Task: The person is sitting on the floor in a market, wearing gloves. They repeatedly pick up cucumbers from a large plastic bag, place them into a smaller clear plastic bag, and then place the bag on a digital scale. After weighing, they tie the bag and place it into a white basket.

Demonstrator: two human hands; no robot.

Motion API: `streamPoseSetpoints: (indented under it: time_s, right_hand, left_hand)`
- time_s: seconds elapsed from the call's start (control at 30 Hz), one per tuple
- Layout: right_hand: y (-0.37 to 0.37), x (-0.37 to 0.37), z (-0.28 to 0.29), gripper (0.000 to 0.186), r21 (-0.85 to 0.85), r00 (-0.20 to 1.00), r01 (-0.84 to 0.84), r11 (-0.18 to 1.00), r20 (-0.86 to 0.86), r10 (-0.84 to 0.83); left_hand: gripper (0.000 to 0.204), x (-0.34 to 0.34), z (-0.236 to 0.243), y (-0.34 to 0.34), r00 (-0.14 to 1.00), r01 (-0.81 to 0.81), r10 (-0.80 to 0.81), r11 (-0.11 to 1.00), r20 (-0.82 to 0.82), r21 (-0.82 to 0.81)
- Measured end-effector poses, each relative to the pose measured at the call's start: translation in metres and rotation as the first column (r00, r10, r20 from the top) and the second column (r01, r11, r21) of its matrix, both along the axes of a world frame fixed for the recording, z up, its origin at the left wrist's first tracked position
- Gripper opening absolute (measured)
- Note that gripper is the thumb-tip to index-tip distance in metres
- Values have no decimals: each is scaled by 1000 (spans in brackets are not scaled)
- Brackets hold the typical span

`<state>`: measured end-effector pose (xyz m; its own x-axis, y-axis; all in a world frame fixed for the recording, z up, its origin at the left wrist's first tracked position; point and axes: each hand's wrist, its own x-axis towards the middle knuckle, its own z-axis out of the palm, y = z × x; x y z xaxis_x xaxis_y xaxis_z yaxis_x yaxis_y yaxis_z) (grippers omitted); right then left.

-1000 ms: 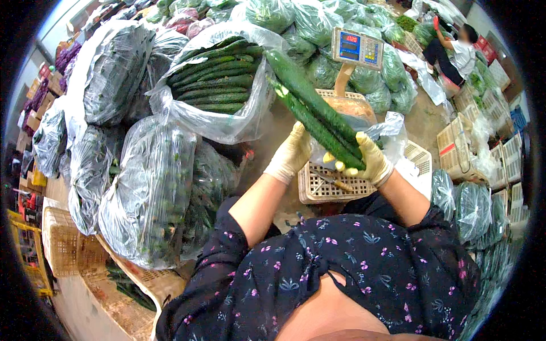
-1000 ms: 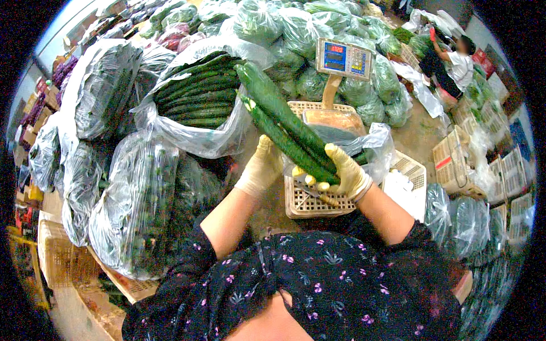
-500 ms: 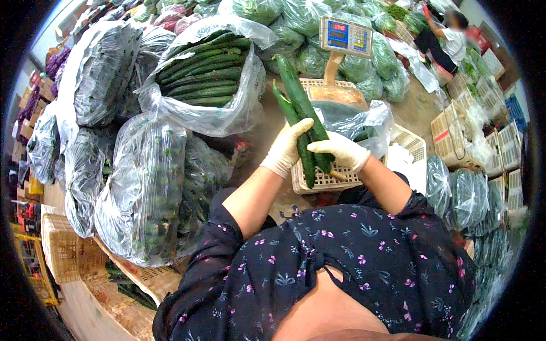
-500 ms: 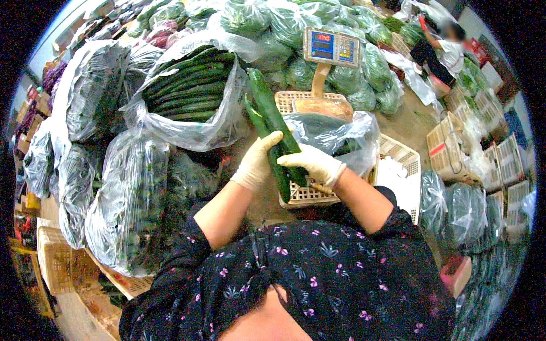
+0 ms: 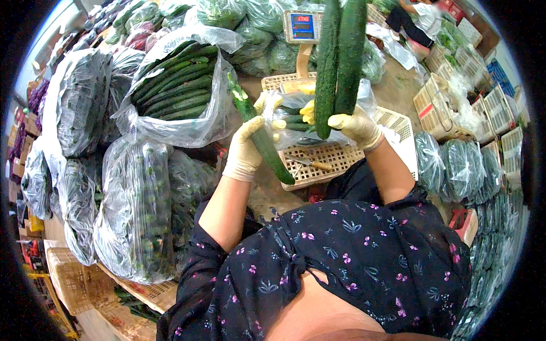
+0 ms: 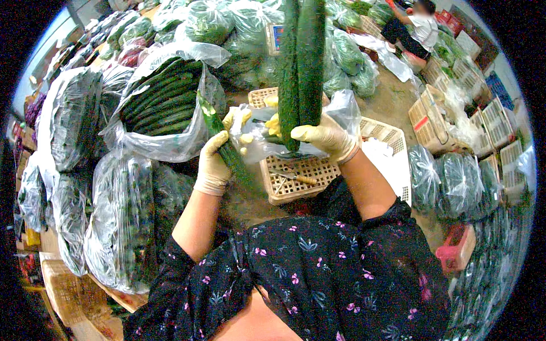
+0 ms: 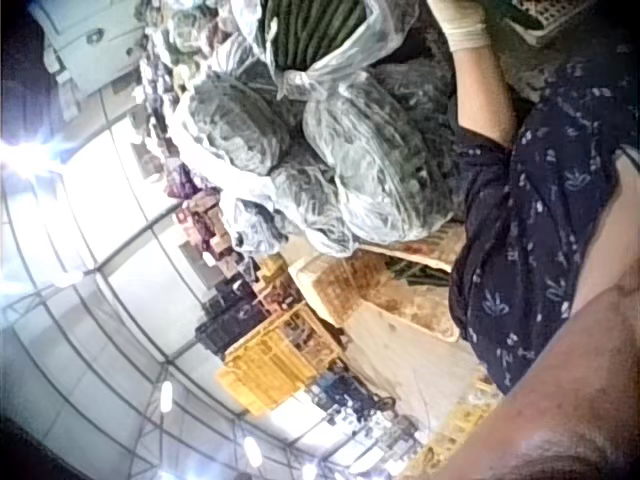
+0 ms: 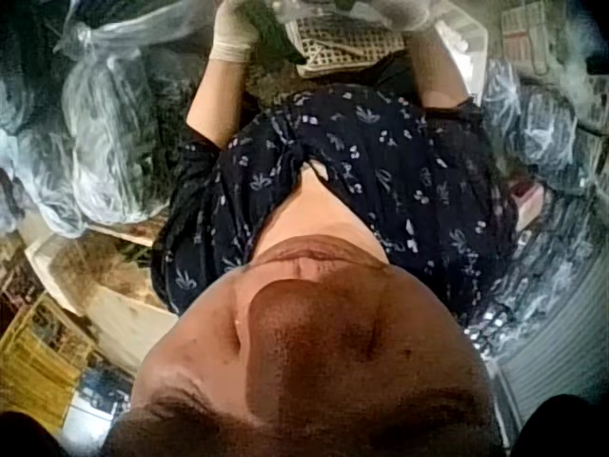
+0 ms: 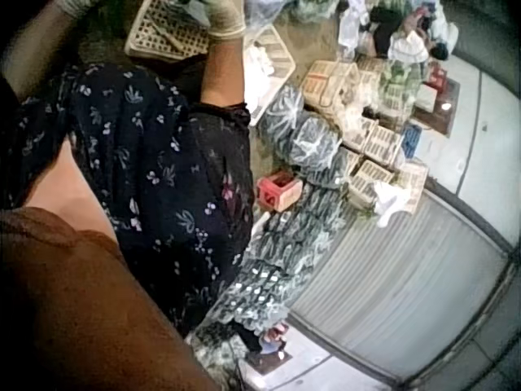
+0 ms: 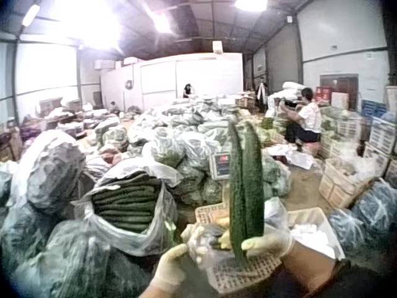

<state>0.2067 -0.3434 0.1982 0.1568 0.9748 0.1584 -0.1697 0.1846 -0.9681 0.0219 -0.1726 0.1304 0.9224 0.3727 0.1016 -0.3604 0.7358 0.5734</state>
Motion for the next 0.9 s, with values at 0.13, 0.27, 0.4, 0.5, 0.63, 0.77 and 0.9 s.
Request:
streamPoseSetpoints:
  time_s: [0.13,0.27,0.4,0.5,0.63,0.77,0.9]
  right_hand:
    - [6,15,-4,72,68,994,111,991,10,-112]
    - [20,21,-49,69,27,981,194,981,16,-195]
    - [8,60,-115,70,-97,698,266,959,706,-122]
    - [-15,96,-115,62,-175,327,305,936,942,70]
    - [-27,154,-127,52,-292,-103,452,843,921,375]
    - [-1,164,-123,52,-167,-102,538,827,960,260]
    - [22,178,-133,58,131,-282,611,781,958,60]
  left_hand:
    - [68,5,-1,1,996,43,-39,998,77,-52]
    - [74,9,8,-3,997,37,-34,999,75,-40]
    - [74,13,16,3,992,-7,19,995,124,-95]
    - [70,11,13,11,983,-12,27,996,179,-88]
    - [73,13,11,10,983,17,-2,996,185,-84]
    - [77,17,12,9,986,22,-15,999,163,-39]
    - [79,18,13,8,993,-11,15,999,119,-38]
